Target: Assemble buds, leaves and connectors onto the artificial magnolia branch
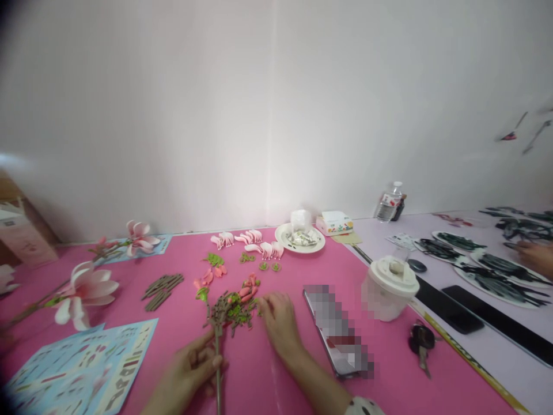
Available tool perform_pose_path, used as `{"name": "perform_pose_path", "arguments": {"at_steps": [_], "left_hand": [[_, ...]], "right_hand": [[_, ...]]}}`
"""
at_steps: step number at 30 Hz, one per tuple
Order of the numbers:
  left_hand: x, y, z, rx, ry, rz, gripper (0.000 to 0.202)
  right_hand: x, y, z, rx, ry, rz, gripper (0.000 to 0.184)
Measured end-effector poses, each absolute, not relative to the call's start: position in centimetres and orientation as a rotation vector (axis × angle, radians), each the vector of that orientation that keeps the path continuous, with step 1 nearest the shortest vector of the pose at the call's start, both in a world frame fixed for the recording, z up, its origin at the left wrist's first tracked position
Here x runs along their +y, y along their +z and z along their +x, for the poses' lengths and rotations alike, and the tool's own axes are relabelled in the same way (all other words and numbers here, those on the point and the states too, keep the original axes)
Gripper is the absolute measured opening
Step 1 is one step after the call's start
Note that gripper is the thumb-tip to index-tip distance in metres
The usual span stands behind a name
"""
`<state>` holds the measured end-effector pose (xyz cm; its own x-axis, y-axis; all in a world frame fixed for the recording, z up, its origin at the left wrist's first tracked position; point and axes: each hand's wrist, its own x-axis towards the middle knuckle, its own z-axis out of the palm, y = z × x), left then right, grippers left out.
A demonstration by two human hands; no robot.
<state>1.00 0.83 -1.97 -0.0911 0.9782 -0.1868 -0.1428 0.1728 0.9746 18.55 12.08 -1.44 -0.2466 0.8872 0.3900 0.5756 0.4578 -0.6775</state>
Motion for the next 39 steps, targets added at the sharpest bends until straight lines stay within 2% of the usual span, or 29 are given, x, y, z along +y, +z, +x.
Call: {"name": "perform_pose_path", "arguments": {"at_steps": [4, 18, 31, 39], "left_hand": [[0.9, -1.8, 1.0, 1.271, 1.204, 0.899, 0.073], [1.8, -3.2, 0.6, 1.318, 1.128, 0.884, 0.046], [2.0, -2.7, 1.2, 1.395, 1.138, 0.862, 0.05], [1.9, -2.4, 1.5, 1.403, 1.166, 0.908, 0.033]], "right_hand": [[12.0, -1.6, 18.6, -1.916, 0.529, -1.24, 0.033], [12.0, -1.6, 18.4, -1.882, 0.613, -1.257, 0.034], [12.0, -1.8, 18.4, -1.857, 0.671, -1.249, 0.036], [12.0, -2.3, 18.7, -1.789, 0.779, -1.231, 0.03]]}}
